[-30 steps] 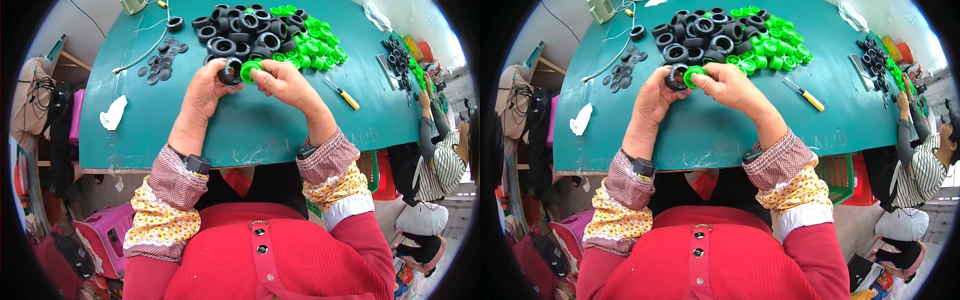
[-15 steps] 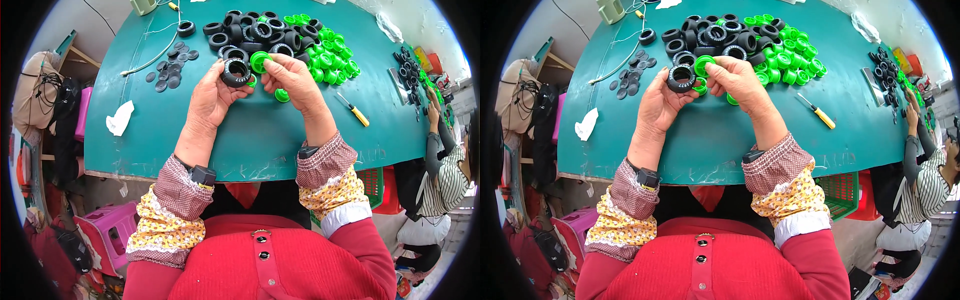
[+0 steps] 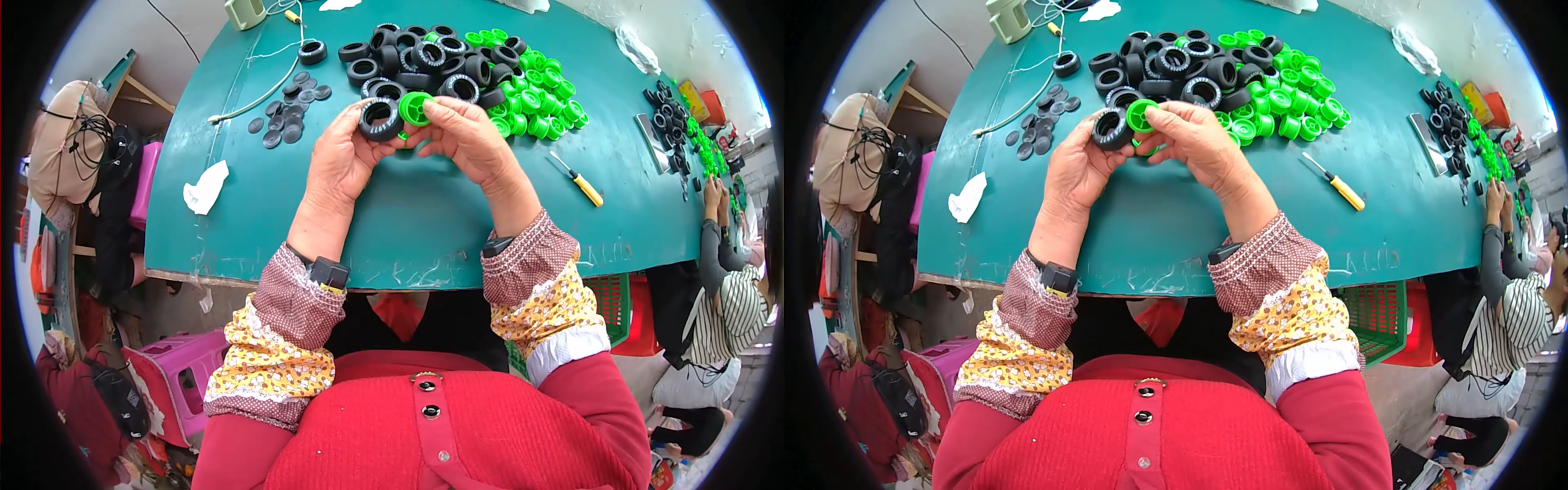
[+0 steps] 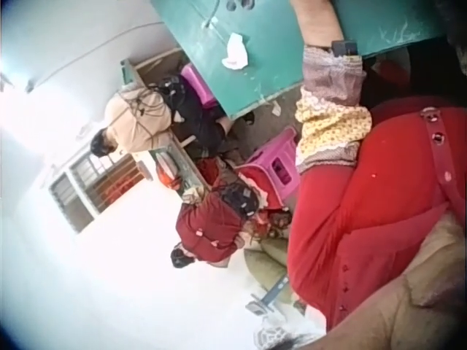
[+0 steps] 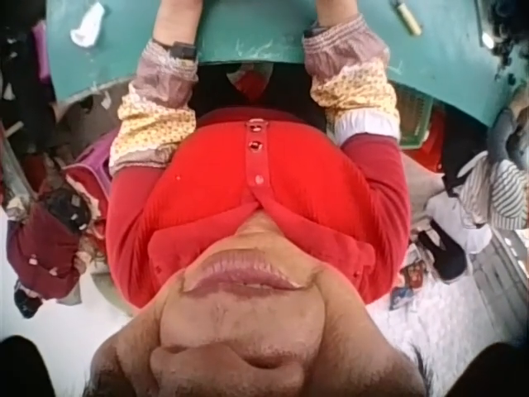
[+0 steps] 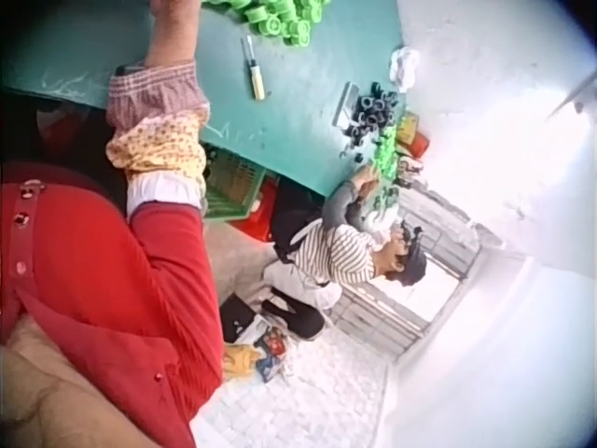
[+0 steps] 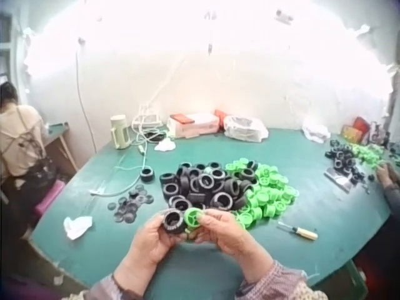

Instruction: Manually assembling toy car wheels by fitting black rubber tires onto green plastic hubs.

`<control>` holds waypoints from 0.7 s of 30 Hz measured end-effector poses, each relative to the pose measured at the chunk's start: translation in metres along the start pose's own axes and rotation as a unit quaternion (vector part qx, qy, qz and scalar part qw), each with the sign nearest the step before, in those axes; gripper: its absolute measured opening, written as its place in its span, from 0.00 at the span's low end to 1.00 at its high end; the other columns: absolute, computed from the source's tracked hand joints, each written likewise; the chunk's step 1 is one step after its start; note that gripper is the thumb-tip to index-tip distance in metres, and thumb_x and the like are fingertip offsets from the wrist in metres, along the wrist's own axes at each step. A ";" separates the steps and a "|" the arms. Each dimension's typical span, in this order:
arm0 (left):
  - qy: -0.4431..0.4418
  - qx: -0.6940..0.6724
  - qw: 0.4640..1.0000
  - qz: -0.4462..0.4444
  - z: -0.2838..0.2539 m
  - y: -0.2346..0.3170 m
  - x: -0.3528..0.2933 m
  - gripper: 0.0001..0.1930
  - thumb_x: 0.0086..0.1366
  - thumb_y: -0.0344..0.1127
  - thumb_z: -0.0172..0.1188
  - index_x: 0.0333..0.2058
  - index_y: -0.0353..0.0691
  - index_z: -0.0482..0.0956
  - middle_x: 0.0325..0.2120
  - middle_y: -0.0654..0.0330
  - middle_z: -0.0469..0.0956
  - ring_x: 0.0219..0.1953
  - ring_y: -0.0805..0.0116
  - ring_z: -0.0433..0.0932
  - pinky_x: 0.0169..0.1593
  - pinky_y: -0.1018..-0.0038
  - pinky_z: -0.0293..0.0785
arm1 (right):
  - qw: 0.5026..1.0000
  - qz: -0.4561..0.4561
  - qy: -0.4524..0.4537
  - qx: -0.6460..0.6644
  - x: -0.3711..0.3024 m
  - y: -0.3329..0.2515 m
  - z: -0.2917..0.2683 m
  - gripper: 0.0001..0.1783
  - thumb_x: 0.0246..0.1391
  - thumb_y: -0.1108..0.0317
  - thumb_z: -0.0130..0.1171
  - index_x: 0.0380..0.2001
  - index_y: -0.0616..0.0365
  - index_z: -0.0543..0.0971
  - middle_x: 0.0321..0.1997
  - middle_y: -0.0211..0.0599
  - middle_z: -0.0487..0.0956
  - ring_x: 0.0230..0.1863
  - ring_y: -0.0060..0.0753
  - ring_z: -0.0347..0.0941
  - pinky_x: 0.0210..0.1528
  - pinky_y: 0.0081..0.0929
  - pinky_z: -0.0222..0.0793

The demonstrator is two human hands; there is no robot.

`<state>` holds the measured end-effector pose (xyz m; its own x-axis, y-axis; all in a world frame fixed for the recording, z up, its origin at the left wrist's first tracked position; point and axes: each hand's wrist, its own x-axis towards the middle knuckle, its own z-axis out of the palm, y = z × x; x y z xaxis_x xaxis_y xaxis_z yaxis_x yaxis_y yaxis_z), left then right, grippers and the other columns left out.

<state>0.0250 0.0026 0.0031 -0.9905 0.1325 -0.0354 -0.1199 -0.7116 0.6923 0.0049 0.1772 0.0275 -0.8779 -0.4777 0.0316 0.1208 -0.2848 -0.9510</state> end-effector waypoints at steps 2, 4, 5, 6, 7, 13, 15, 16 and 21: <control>0.026 0.018 0.999 0.008 0.000 -0.001 -0.002 0.14 0.64 0.37 0.41 0.40 0.32 0.69 0.28 0.54 0.75 0.23 0.67 0.75 0.25 0.78 0.72 | 0.995 0.040 -0.023 0.090 0.003 0.005 -0.001 0.15 0.54 0.60 0.50 0.35 0.62 0.74 0.28 0.38 0.76 0.28 0.31 0.74 0.30 0.23 0.71; 0.046 0.112 0.992 0.019 0.009 -0.002 -0.005 0.15 0.64 0.38 0.42 0.39 0.32 0.70 0.27 0.56 0.75 0.23 0.69 0.75 0.24 0.80 0.71 | 0.993 0.029 -0.037 0.111 0.005 0.005 -0.004 0.15 0.54 0.60 0.50 0.35 0.63 0.74 0.29 0.39 0.76 0.29 0.31 0.74 0.30 0.23 0.71; 0.063 0.205 0.976 0.028 0.013 -0.003 -0.006 0.15 0.64 0.39 0.43 0.39 0.32 0.71 0.27 0.57 0.75 0.23 0.71 0.74 0.24 0.81 0.69 | 0.990 0.017 -0.048 0.133 0.005 0.004 -0.005 0.16 0.54 0.60 0.49 0.35 0.64 0.73 0.30 0.40 0.76 0.30 0.32 0.75 0.30 0.23 0.71; 0.065 0.276 0.958 0.053 0.015 -0.006 -0.005 0.19 0.63 0.46 0.45 0.37 0.33 0.73 0.25 0.59 0.75 0.22 0.74 0.73 0.23 0.83 0.67 | 0.989 0.013 -0.055 0.134 0.005 0.003 -0.007 0.16 0.54 0.61 0.48 0.36 0.65 0.73 0.32 0.42 0.76 0.32 0.35 0.75 0.32 0.24 0.72; 0.069 0.277 0.957 0.052 0.015 -0.006 -0.006 0.19 0.63 0.46 0.45 0.37 0.33 0.73 0.25 0.59 0.75 0.22 0.74 0.73 0.23 0.83 0.67 | 0.989 0.016 -0.056 0.136 0.005 0.004 -0.005 0.16 0.54 0.61 0.48 0.36 0.65 0.73 0.32 0.42 0.76 0.32 0.35 0.75 0.32 0.24 0.72; -0.011 0.302 0.953 0.036 0.022 0.002 -0.010 0.27 0.60 0.58 0.43 0.32 0.36 0.73 0.23 0.61 0.73 0.20 0.74 0.70 0.23 0.80 0.66 | 0.988 -0.023 -0.049 0.148 0.001 0.001 0.012 0.16 0.55 0.62 0.48 0.38 0.66 0.72 0.34 0.43 0.76 0.34 0.33 0.75 0.34 0.25 0.72; 0.007 0.270 0.962 0.029 0.023 0.007 -0.011 0.24 0.61 0.55 0.42 0.32 0.36 0.72 0.23 0.60 0.74 0.20 0.73 0.71 0.23 0.80 0.67 | 0.998 -0.025 -0.023 0.047 -0.005 0.000 0.011 0.14 0.54 0.63 0.50 0.38 0.63 0.72 0.31 0.35 0.76 0.30 0.23 0.73 0.31 0.20 0.71; 0.015 0.203 0.979 0.020 0.022 0.006 -0.013 0.23 0.62 0.53 0.41 0.33 0.37 0.72 0.23 0.59 0.74 0.19 0.72 0.71 0.23 0.80 0.68 | 0.997 -0.063 0.005 -0.052 -0.007 0.000 0.014 0.14 0.54 0.64 0.51 0.39 0.63 0.72 0.30 0.33 0.75 0.29 0.20 0.72 0.30 0.19 0.70; 0.036 0.120 0.992 -0.002 0.021 0.005 -0.011 0.22 0.64 0.52 0.38 0.35 0.37 0.71 0.24 0.59 0.75 0.19 0.71 0.73 0.22 0.80 0.70 | 0.937 -0.205 0.085 -0.270 -0.008 0.009 0.034 0.14 0.49 0.70 0.56 0.40 0.62 0.72 0.29 0.35 0.76 0.28 0.19 0.72 0.29 0.18 0.69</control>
<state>0.0366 0.0123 0.0221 -0.9933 0.0793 -0.0844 -0.1135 -0.5247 0.8437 0.0286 0.1501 0.0288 -0.8664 -0.2676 0.4217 -0.4535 0.0679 -0.8887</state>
